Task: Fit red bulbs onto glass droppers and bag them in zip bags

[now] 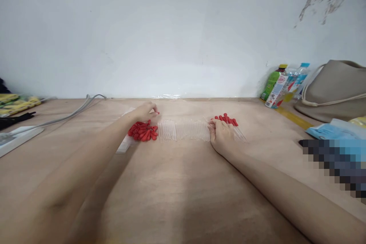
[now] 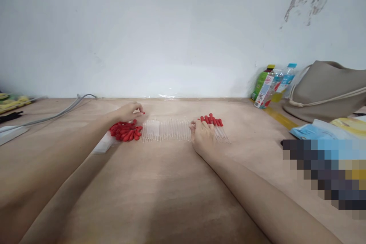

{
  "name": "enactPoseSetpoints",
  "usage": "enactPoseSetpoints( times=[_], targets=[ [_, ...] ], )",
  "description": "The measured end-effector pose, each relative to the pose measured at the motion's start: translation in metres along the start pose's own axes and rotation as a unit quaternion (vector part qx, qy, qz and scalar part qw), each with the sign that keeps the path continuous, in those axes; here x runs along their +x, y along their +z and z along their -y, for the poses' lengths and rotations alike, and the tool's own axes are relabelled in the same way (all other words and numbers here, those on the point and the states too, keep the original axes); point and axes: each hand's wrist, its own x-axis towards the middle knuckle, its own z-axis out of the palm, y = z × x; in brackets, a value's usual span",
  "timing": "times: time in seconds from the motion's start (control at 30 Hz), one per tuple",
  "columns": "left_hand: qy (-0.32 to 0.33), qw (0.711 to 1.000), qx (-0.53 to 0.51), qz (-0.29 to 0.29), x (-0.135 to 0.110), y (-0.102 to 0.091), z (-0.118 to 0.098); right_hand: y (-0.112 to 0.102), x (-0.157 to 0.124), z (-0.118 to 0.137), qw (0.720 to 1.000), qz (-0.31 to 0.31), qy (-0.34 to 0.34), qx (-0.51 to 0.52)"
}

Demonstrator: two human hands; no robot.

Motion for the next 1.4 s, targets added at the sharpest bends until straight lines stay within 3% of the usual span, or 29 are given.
enactPoseSetpoints(
  times=[0.07,0.13,0.23,0.33,0.43,0.87,1.07,1.4],
  targets=[
    [0.019,0.998,-0.019,-0.061,-0.012,0.002,-0.016,0.002,0.000,-0.001,0.999,0.008,-0.044,0.029],
    [0.089,0.977,-0.095,-0.168,-0.030,0.010,-0.036,0.003,-0.001,0.001,0.995,0.019,-0.081,0.054],
    [0.165,0.953,-0.154,-0.200,-0.058,0.033,-0.066,-0.001,-0.002,0.007,0.989,0.027,-0.116,0.091],
    [0.175,0.943,-0.208,-0.191,-0.078,0.057,-0.087,-0.005,-0.006,0.013,0.982,0.032,-0.141,0.121],
    [0.187,0.938,-0.229,-0.182,-0.085,0.069,-0.096,-0.008,-0.009,0.018,0.973,0.034,-0.176,0.145],
    [0.188,0.936,-0.245,-0.167,-0.089,0.067,-0.102,-0.008,-0.012,0.020,0.960,0.064,-0.212,0.172],
    [0.205,0.935,-0.257,-0.131,-0.089,0.069,-0.100,-0.003,-0.010,0.014,0.953,0.077,-0.231,0.179],
    [0.231,0.938,-0.226,-0.124,-0.087,0.074,-0.099,-0.012,-0.011,0.022,0.963,0.085,-0.220,0.130]
  ],
)
